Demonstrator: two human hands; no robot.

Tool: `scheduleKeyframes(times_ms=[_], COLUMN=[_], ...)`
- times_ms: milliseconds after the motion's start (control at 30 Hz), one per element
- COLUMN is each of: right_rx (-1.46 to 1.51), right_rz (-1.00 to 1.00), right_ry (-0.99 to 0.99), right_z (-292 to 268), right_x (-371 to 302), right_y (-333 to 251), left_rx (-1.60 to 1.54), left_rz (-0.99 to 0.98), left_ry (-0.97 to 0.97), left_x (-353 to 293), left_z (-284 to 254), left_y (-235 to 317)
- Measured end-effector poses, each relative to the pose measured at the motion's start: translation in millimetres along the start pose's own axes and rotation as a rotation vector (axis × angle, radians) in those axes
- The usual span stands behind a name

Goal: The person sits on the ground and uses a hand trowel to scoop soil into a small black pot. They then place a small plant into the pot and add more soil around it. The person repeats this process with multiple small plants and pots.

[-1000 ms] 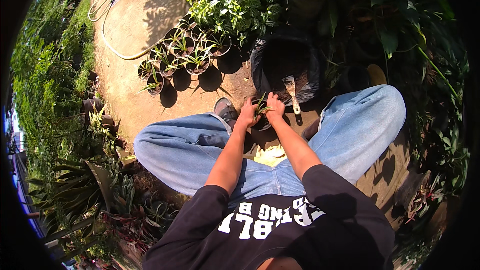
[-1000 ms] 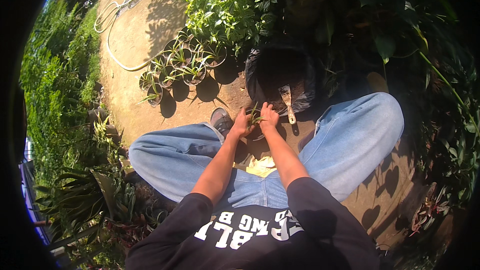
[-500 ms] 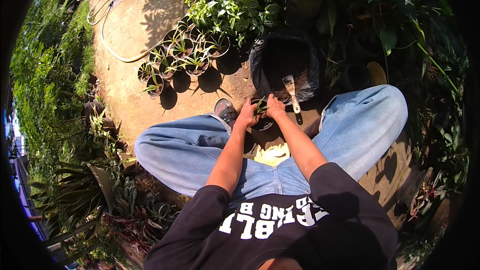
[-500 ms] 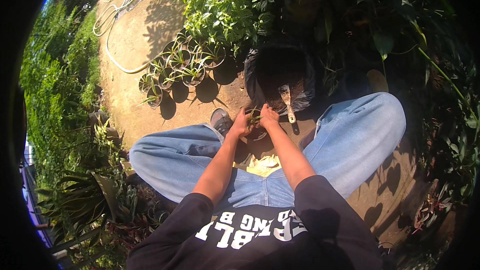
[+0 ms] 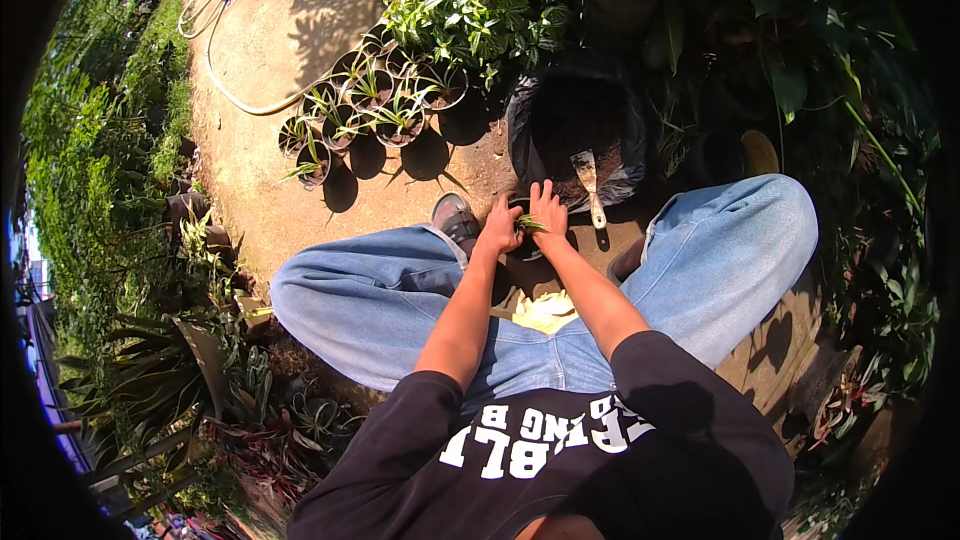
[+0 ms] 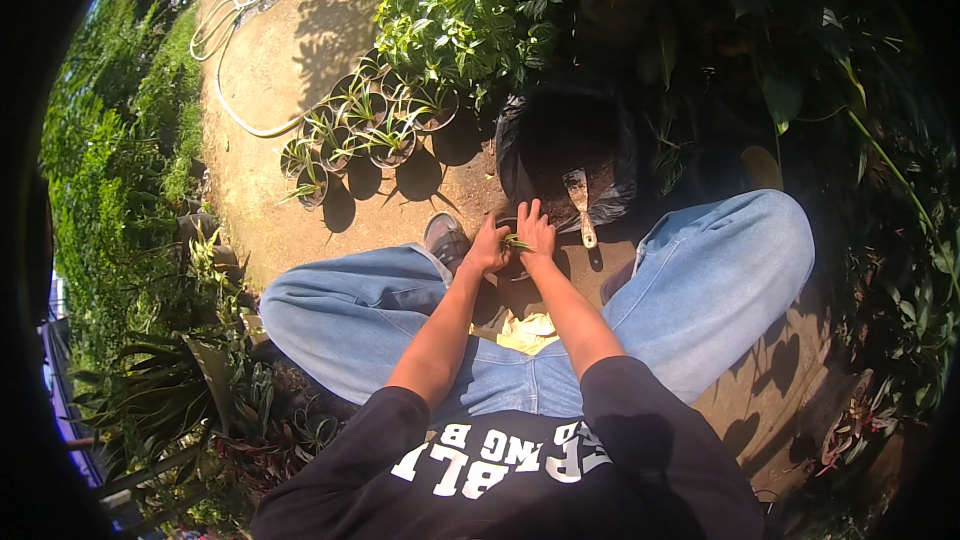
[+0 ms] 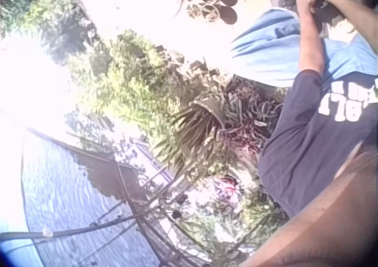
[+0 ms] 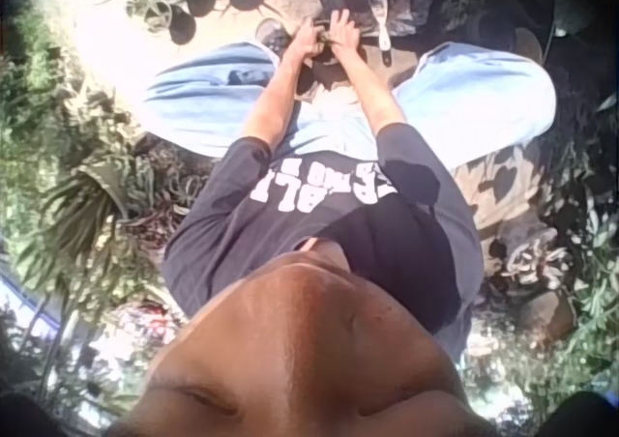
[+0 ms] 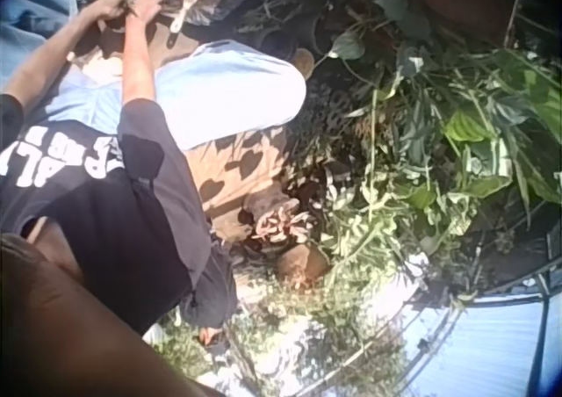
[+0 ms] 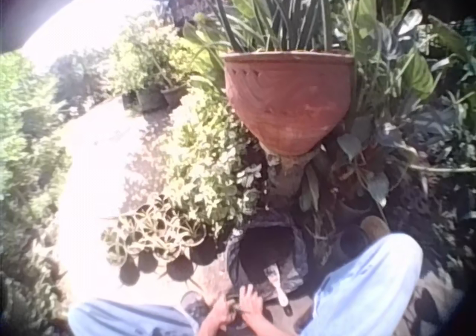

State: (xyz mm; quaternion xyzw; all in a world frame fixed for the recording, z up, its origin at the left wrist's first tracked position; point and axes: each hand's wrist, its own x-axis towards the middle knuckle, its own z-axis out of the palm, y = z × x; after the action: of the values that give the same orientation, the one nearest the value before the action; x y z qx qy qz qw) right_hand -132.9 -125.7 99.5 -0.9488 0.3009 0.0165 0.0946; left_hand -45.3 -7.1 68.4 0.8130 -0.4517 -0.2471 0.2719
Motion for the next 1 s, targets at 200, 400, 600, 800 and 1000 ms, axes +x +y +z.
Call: scheduleKeyframes(times_ms=[200, 400, 600, 800, 1000], right_rx=[0.112, 0.044, -0.083, -0.086, 0.104], right_rz=[0.032, 0.074, 0.031, -0.02, 0.01], right_ry=[-0.156, -0.318, -0.121, -0.066, -0.173], right_z=[3, -8, -2, 1, -9], right_x=[10, 15, -5, -11, 5], right_y=[0, -4, -6, -2, 0], left_rx=[-0.023, -0.04, -0.028, -0.012, 0.073], left_rz=[-0.035, 0.04, -0.002, -0.039, -0.093], left_ry=[-0.028, 0.082, 0.03, 0.01, 0.052], left_x=[4, 2, 3, 1, -6], left_z=[-5, 2, 0, -5, -6], left_y=[0, -5, -4, 6, 19])
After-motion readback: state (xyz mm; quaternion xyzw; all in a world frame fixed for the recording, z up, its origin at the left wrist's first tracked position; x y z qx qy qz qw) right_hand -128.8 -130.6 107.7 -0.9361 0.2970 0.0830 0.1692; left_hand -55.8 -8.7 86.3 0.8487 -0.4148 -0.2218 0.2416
